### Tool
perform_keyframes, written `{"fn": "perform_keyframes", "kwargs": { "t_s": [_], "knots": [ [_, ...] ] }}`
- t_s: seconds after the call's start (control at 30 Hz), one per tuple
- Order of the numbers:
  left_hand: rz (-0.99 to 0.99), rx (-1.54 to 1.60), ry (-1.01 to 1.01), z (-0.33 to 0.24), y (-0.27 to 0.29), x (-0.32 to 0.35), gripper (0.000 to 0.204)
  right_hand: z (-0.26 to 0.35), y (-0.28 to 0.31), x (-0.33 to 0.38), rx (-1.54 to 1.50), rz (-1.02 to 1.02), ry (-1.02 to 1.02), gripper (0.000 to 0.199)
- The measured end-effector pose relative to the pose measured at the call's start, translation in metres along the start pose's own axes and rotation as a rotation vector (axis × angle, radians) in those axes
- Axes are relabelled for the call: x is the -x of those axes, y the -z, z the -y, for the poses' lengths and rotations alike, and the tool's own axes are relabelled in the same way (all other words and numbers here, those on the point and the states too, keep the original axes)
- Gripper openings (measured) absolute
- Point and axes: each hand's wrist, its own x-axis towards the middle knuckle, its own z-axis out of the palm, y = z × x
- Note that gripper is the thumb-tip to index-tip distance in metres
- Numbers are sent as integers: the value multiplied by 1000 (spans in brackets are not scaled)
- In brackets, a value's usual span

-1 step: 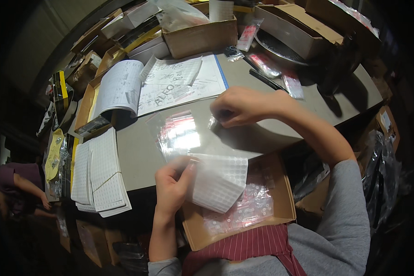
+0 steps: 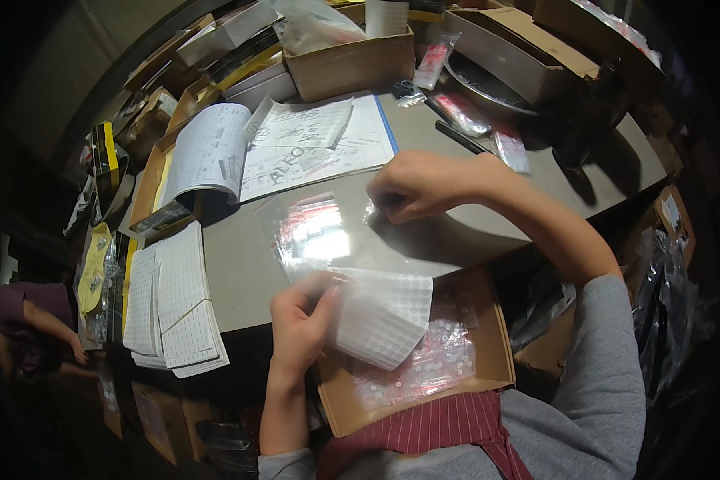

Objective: The person repeatedly picks up sheets of small square stickers, peels individual stickers off, and places them into a small cardboard box. The person handles the sticker sheets one at a time and continues the process throughout the clip.

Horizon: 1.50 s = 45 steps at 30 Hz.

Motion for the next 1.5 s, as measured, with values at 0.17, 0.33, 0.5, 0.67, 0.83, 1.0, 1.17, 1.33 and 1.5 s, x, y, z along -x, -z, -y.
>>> {"fn": "perform_keyframes", "kwargs": {
  "t_s": [0.17, 0.33, 0.5, 0.67, 0.83, 1.0, 1.17, 1.33, 1.5],
  "knots": [
    [10, 14, -21, -1, 2, 0, 17, -3, -10, -5, 214, 8, 36, 22],
    [7, 38, -2, 0, 3, 1, 19, 4, -10, 0, 386, -41, -236, 23],
    [0, 47, -28, 0, 3, -1, 17, 5, -6, -14, 269, -203, -106, 23],
    [3, 96, -19, 1, 3, -2, 17, -27, 3, -73, -37, -337, -23, 19],
    [27, 106, -38, 0, 3, -2, 17, -44, -9, -111, 219, -390, -59, 24],
    [14, 71, -103, 2, 0, -1, 17, -59, -33, -107, 352, -523, 73, 23],
    [11, 96, -33, 4, 2, 3, 17, -18, -9, -57, -432, -278, -58, 13],
    [63, 75, -2, -2, 3, -2, 18, -8, 16, 3, -550, 461, -40, 20],
    [133, 7, -138, -7, 3, 2, 16, 19, -3, 19, -8, 117, -171, 24]
  ]
}}
